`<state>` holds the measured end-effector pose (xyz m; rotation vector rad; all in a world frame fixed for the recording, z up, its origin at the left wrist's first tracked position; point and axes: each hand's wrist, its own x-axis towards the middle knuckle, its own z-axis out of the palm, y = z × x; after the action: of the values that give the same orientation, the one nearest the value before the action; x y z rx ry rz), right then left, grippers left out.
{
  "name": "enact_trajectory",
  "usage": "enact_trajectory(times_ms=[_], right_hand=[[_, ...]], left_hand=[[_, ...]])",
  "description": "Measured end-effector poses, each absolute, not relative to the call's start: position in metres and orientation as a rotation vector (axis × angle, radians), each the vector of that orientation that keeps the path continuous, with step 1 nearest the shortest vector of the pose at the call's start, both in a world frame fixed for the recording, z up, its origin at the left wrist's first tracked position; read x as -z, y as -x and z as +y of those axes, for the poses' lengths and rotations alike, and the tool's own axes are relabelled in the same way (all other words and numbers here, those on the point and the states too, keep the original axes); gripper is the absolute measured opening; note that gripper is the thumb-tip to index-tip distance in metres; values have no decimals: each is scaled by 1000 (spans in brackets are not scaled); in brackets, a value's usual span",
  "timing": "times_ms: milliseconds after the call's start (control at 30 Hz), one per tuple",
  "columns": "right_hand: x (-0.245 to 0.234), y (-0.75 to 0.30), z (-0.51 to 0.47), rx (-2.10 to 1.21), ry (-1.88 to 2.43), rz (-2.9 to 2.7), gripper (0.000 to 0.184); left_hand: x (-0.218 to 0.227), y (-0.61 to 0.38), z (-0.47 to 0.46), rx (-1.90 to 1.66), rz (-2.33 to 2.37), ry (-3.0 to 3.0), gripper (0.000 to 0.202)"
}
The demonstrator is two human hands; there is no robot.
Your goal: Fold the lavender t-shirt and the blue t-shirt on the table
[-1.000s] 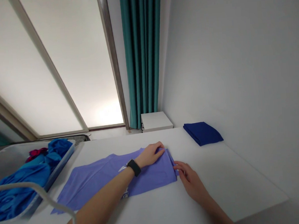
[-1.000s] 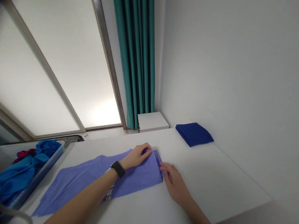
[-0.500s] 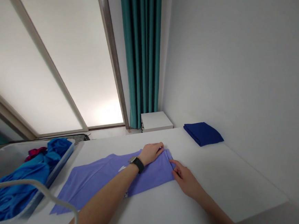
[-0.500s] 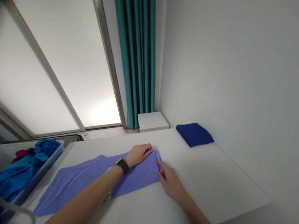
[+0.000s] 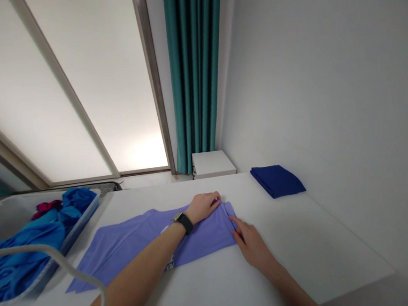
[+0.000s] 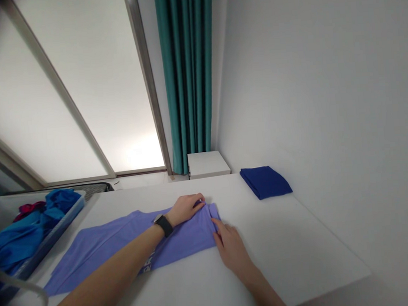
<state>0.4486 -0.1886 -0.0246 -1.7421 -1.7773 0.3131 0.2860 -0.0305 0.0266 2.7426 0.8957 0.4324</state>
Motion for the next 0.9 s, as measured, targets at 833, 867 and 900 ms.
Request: enact_trajectory(times_ms=[833, 867, 900], right_hand=[[21, -447, -193, -7, 1649, -1832, 30], [19, -446, -194, 28, 1640, -1842, 29], [18, -445, -195, 61, 1620, -1858, 29]], left_hand=[[-17, -285, -22, -397, 964, -2810, 15], [-16, -286, -22, -397, 964, -2814, 15], [-14, -286, -22, -398, 965, -2816, 14]])
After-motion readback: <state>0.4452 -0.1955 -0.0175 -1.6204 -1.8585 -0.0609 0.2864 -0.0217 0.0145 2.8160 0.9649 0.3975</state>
